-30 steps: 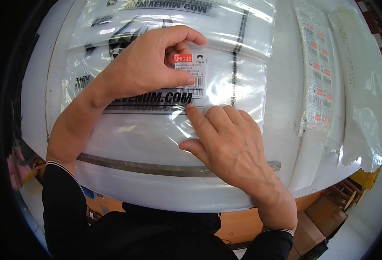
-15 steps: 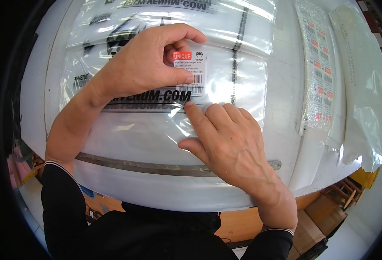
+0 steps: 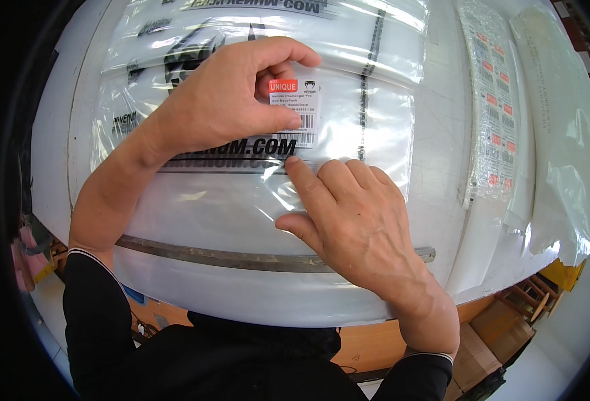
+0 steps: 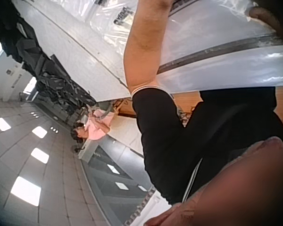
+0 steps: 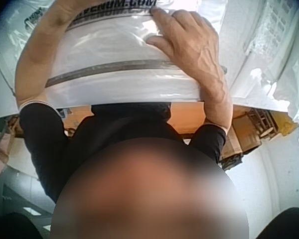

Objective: The person peels stickers from a sheet and applies them to clear plastic bags on a workbench, using a metal ruler to assist with alignment and pressing.

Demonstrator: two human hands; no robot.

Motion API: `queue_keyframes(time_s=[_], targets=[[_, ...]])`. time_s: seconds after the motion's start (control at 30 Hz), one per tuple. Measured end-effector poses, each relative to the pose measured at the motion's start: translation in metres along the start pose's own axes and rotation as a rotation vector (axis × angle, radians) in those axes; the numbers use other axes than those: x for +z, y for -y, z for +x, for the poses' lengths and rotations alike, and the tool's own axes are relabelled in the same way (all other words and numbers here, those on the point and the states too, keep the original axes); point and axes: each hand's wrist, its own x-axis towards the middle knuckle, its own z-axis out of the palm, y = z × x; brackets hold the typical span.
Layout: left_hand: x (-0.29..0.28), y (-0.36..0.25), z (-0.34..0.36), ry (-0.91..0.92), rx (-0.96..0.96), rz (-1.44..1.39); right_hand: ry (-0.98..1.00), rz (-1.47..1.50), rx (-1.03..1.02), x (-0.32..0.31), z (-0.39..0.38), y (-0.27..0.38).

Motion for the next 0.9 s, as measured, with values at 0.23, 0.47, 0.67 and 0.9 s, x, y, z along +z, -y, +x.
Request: queue_keyframes(time_s=[0.23,0.47,0.67,0.9], targets=[[0.007,0.001,-0.003,-0.058,0.046,0.053,-0.003,0.004,-0.003,-0.001,0.0,0.0],[0.012,-0.003,-0.007,-0.114,0.043,0.1,-0.015,0.021,-0.011,0.001,0.0,-0.002],[0.0,-0.009,-0.009,-0.157,0.141,0.344,-0.061,0.055,-0.025,0.002,-0.001,-0.001],[-0.003,-0.01,-0.015,0.222,0.393,0.712,-0.14,0.049,-0.04,0.006,-0.006,-0.004]])
